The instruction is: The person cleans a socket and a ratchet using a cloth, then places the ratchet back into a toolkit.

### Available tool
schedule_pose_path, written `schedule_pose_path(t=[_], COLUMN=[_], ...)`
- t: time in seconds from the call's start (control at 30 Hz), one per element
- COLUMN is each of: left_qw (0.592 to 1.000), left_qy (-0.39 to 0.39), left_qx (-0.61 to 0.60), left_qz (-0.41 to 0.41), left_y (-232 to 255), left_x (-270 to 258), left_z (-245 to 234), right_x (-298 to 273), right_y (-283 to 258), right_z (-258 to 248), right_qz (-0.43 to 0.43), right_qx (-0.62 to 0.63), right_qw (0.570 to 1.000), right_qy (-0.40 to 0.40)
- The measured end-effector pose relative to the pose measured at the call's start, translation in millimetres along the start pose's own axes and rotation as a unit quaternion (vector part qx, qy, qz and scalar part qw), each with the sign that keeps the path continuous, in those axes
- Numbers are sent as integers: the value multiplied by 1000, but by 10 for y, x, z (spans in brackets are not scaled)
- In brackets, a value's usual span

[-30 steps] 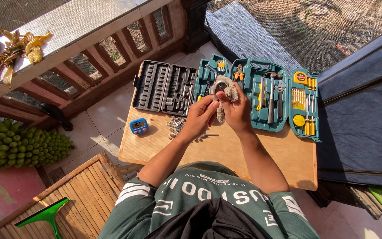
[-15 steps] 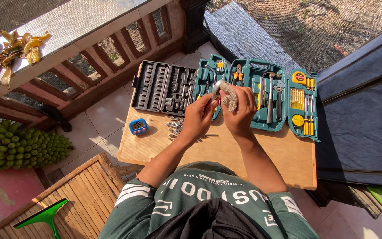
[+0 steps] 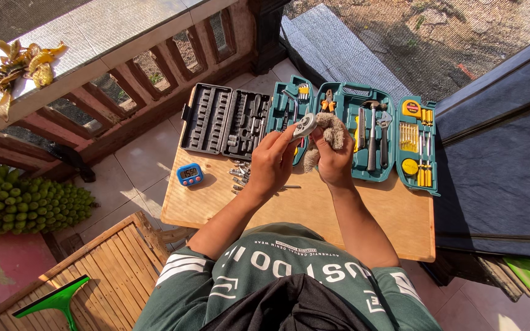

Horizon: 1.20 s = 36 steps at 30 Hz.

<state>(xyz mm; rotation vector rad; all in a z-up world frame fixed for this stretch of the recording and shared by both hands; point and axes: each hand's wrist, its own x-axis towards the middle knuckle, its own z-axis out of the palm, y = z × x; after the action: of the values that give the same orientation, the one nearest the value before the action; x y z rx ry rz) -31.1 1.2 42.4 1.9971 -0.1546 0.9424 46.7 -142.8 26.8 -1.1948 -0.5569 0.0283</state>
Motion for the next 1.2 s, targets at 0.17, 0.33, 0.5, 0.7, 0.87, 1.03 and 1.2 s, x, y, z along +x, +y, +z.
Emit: schedule_pose_path(t=[0.17,0.33,0.5,0.7,0.87,1.03,1.2], left_qw=[999,995,991,978,971,972,977], left_qy=[9,14,15,15,6,11,6], left_qx=[26,66,85,131,164,165,163], left_qz=[43,73,104,162,175,165,134], left_y=[67,94,101,29,36,33,-17], left_x=[-3,16,13,39,44,45,43], left_z=[-41,-97,-117,-162,-209,-180,-158], right_x=[-61,-48,-44,-32,-2,56,26], right_y=[10,48,84,70,126,91,-35], right_z=[-46,-71,-198,-349,-474,-418,-197], right_qz=[-115,-234,3,126,190,279,285], right_qx=[-192,-287,126,210,322,357,318], right_qw=[975,929,992,967,914,879,899], right_qy=[3,7,-17,-71,-159,-146,-101])
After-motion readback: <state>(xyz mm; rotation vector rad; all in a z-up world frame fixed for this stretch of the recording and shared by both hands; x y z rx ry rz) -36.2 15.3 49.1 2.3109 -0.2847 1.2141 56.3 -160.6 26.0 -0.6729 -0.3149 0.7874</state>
